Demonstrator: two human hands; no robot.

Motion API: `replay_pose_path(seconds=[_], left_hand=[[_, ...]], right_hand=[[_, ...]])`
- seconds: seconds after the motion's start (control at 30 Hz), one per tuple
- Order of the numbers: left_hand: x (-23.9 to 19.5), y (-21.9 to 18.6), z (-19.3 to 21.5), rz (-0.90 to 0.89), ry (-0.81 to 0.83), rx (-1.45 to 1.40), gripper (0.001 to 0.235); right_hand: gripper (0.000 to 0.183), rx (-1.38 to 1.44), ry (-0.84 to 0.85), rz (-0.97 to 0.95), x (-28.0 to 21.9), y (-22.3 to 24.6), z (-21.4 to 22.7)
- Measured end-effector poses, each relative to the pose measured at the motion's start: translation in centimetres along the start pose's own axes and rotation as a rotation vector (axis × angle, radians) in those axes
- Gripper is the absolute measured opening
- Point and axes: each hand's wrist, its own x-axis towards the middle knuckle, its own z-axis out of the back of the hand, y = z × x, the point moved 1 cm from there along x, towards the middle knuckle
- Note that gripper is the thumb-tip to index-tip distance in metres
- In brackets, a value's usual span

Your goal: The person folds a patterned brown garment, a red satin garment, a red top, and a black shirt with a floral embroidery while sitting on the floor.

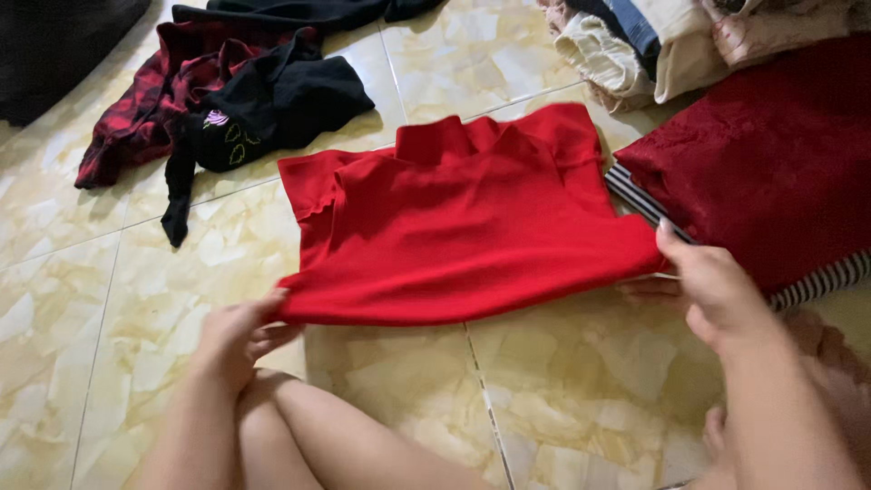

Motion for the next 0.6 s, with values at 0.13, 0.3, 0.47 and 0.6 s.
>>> replay_pose_path(seconds=[0.13, 0.3, 0.47, 0.6], left_hand=[[4.5, 2.0, 3.5, 0.060, -0.017, -0.513, 0.023], [1.2, 0.1, 5.4, 0.121, -0.013, -0.318, 0.018], [-1.7, -1.3, 9.4, 0.059, 0.411, -0.319, 0.009], [1.4, -0.5, 10.6, 0.165, 0.228, -0.273, 0.029]], right_hand=[[0.038, 0.144, 0.277, 0.005, -1.4, 2.4, 0.7], [0.049, -0.065, 0.500, -0.028, -4.9, 5.4, 2.4], [0.046, 0.185, 0.817, 0.393, -1.8, 3.5, 6.7], [0.036, -0.060, 0.300, -0.037, -3.7, 6.5, 2.1]])
